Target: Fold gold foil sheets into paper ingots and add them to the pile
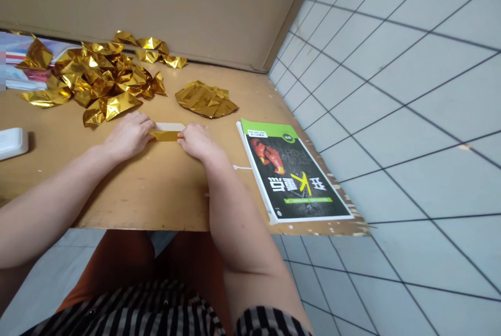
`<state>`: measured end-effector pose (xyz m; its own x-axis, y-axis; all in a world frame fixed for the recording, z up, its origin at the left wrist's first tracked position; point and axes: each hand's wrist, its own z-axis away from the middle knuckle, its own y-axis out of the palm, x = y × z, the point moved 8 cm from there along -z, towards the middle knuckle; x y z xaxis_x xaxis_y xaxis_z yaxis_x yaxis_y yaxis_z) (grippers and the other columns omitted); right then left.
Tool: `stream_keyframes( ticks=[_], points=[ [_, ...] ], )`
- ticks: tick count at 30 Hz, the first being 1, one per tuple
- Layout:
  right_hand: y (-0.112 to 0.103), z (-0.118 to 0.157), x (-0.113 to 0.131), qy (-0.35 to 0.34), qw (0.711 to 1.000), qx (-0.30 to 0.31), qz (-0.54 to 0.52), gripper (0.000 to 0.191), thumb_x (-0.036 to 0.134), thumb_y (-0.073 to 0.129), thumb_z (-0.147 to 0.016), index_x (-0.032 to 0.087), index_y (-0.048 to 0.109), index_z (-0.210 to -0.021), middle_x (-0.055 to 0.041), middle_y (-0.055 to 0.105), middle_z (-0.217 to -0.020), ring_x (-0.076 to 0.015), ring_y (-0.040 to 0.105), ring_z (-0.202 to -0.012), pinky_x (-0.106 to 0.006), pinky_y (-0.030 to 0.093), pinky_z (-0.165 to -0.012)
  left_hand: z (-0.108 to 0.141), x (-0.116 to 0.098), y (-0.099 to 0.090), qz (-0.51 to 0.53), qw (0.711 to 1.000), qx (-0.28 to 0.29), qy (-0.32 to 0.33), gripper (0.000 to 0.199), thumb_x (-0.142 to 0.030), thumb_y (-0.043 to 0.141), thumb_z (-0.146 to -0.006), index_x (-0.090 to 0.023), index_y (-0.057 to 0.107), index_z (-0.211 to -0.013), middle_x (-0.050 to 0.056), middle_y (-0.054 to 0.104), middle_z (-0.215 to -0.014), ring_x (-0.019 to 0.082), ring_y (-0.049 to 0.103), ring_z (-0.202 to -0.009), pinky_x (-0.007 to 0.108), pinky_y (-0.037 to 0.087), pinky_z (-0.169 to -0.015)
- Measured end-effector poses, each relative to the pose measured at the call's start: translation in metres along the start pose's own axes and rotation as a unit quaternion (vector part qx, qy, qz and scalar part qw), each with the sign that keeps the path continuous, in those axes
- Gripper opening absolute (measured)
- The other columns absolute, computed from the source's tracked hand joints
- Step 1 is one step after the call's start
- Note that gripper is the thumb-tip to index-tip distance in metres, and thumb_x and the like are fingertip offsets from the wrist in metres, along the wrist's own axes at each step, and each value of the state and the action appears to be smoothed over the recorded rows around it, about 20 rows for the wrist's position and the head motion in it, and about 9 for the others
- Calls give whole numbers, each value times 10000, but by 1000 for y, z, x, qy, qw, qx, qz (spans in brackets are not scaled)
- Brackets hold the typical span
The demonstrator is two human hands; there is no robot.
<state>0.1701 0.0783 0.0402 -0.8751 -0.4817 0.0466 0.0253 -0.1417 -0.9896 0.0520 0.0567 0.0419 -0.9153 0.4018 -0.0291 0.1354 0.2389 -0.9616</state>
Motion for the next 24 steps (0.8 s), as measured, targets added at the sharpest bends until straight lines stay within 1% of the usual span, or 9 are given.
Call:
stream_keyframes(
  ticks=[3,4,6,10,14,17,20,24],
  points=[
    [0,0,1,-2,1000,1,5,324,270,465,-937,223,722,-1128,-103,698,-1096,-231,622,-978,-315,409,-816,2,-20,10,26,996,33,80,235,-225,468,-906,-147,682,-964,110,668,-956,251,602,-936,379,498,-851],
    [0,0,2,-2,1000,4,9,327,272,455,-943,218,723,-1122,-107,694,-1097,-230,619,-980,-317,405,-817,3,-24,13,29,994,44,97,241,-246,468,-915,-151,687,-945,102,673,-960,243,606,-943,369,498,-863],
    [1,0,5,-5,1000,8,18,333,268,438,-951,206,727,-1104,-114,687,-1095,-231,611,-992,-322,395,-825,4,-27,18,28,992,60,112,256,-271,472,-924,-149,696,-902,99,681,-955,237,612,-955,364,493,-891],
    [3,0,15,-24,999,4,29,340,246,418,-956,177,729,-1077,-131,676,-1074,-239,588,-1031,-334,377,-848,3,-19,19,23,992,74,99,265,-267,474,-923,-146,705,-875,104,687,-938,234,625,-949,361,490,-903],
    [9,-3,25,-49,999,-12,15,357,254,402,-962,159,710,-1115,-144,657,-1084,-247,561,-1068,-344,375,-860,2,-3,19,26,993,91,64,254,-268,483,-909,-163,706,-850,89,688,-920,217,643,-901,331,503,-860],
    [13,-5,29,-58,998,-14,3,363,258,397,-963,159,696,-1143,-146,643,-1109,-252,543,-1087,-358,373,-876,2,7,17,28,994,103,26,229,-262,496,-893,-176,703,-940,82,682,-985,212,652,-895,309,512,-812],
    [13,-4,29,-59,998,-2,-3,363,242,392,-960,177,693,-1152,-139,636,-1119,-251,537,-1086,-367,370,-887,3,6,16,22,994,106,19,270,-242,477,-898,-186,691,-1053,84,670,-1023,222,651,-934,318,509,-835],
    [10,-2,23,-54,999,7,-2,366,239,398,-957,201,678,-1189,-135,635,-1125,-252,535,-1087,-370,369,-889,3,0,16,21,994,101,39,304,-240,434,-919,-201,723,-1005,84,659,-1014,229,634,-971,346,491,-898]
  ],
)
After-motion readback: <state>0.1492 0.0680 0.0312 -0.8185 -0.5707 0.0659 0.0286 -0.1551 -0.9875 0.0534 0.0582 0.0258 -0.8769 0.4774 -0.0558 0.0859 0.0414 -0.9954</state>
